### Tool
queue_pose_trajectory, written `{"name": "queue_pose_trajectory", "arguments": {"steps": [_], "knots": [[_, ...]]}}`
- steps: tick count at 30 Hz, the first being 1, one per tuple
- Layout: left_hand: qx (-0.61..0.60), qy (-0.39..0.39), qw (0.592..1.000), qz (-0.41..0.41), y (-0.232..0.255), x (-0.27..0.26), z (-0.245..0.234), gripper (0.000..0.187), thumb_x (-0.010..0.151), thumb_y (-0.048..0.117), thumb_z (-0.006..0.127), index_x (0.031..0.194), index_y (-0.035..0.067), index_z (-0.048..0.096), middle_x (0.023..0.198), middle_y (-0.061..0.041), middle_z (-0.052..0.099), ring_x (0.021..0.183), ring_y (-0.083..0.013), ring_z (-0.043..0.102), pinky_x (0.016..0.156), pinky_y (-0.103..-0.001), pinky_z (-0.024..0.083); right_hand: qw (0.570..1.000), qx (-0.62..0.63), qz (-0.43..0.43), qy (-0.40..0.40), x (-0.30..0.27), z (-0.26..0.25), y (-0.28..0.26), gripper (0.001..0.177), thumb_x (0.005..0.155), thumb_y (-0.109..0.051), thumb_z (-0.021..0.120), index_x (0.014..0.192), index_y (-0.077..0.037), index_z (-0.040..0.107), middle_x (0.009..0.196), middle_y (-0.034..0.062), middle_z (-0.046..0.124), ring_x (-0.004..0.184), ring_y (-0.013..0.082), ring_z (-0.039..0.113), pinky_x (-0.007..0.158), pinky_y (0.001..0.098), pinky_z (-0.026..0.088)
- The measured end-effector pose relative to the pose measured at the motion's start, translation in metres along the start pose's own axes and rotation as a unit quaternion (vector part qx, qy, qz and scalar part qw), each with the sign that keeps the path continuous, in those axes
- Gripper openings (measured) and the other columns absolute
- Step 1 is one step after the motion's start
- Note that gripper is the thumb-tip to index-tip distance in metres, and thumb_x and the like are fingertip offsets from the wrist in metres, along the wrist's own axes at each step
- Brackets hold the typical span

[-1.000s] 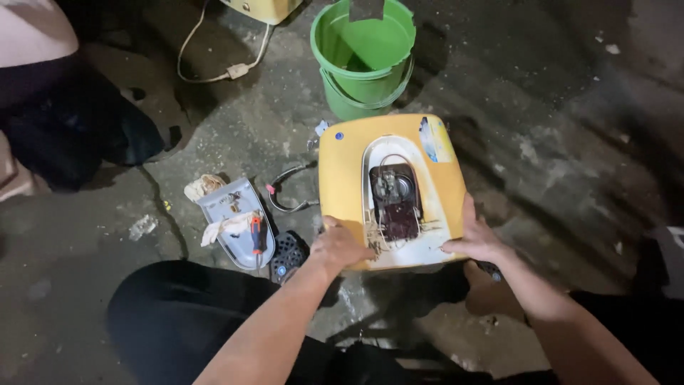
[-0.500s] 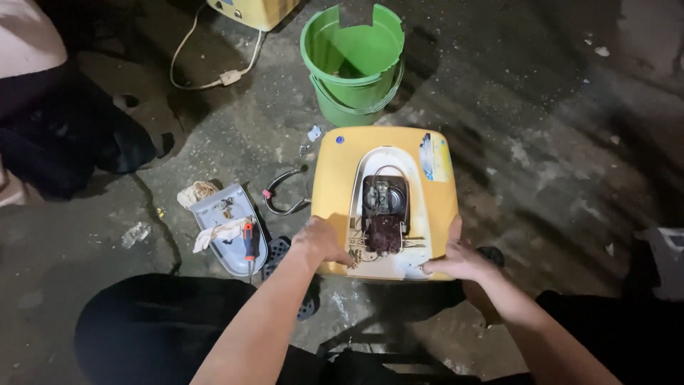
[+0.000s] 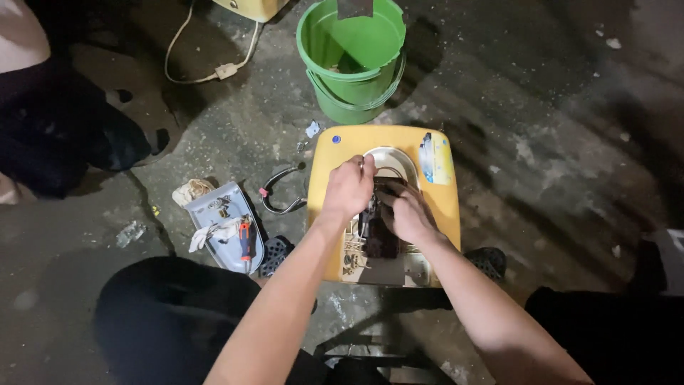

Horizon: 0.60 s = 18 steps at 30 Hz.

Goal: Disassembling and inspecting the internal components of a yellow appliance, specifically focusing on a fabric-covered heating element.

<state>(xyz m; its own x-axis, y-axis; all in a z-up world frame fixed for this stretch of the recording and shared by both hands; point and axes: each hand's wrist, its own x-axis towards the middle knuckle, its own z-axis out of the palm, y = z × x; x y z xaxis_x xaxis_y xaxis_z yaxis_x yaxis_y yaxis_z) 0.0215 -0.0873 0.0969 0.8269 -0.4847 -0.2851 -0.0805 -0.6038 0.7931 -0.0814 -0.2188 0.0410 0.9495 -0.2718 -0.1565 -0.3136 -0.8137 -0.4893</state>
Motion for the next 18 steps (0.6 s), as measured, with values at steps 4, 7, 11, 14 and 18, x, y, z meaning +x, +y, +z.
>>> {"name": "queue_pose_trajectory", "arguments": {"steps": [4,7,11,14,18], "knots": [[-0.045,0.03,0.998,-0.029,0.003,0.005,-0.002,0.058,0.104,0.048,0.031,0.106,0.006,0.07,0.105,-0.019,0.077,0.119,-0.0442,0.065,0.106,-0.057,0.048,0.976,-0.09,-0.149,0.134,0.006,0.044,0.053,0.031,0.081,-0.033,0.069,0.11,-0.032,0.081,0.127,0.0022,0.069,0.118,0.0265,0.065,0.105,0.0417,0.05],[-0.07,0.046,0.996,-0.039,-0.003,0.013,0.001,0.058,0.104,0.051,0.034,0.106,0.005,0.069,0.105,-0.016,0.078,0.119,-0.0433,0.065,0.105,-0.057,0.049,0.983,-0.065,-0.12,0.125,0.008,0.052,0.062,0.028,0.081,-0.038,0.069,0.105,-0.032,0.08,0.124,0.0001,0.068,0.116,0.028,0.065,0.103,0.0438,0.053],[-0.053,0.027,0.997,-0.051,-0.012,0.011,0.008,0.057,0.102,0.054,0.04,0.113,0.005,0.067,0.106,-0.021,0.075,0.12,-0.0443,0.064,0.105,-0.058,0.049,0.979,-0.079,-0.127,0.139,0.005,0.04,0.052,0.019,0.077,-0.036,0.071,0.092,-0.031,0.08,0.114,-0.0037,0.068,0.112,0.0244,0.066,0.095,0.0386,0.057],[-0.031,0.016,0.998,-0.058,-0.016,0.009,0.01,0.053,0.1,0.055,0.046,0.115,0.008,0.065,0.104,-0.022,0.076,0.117,-0.0442,0.066,0.103,-0.056,0.05,0.98,-0.064,-0.123,0.143,0.009,0.051,0.06,0.017,0.076,-0.036,0.073,0.091,-0.031,0.081,0.12,-0.0051,0.067,0.115,0.0239,0.066,0.094,0.0387,0.058],[-0.023,0.003,0.999,-0.049,-0.016,0.006,0.013,0.043,0.099,0.05,0.055,0.113,0.009,0.061,0.1,-0.02,0.076,0.114,-0.0419,0.068,0.1,-0.054,0.052,0.981,-0.001,-0.089,0.173,0.015,0.062,0.073,0.023,0.073,-0.034,0.079,0.095,-0.028,0.075,0.115,-0.005,0.066,0.109,0.0249,0.068,0.089,0.0418,0.06]]}}
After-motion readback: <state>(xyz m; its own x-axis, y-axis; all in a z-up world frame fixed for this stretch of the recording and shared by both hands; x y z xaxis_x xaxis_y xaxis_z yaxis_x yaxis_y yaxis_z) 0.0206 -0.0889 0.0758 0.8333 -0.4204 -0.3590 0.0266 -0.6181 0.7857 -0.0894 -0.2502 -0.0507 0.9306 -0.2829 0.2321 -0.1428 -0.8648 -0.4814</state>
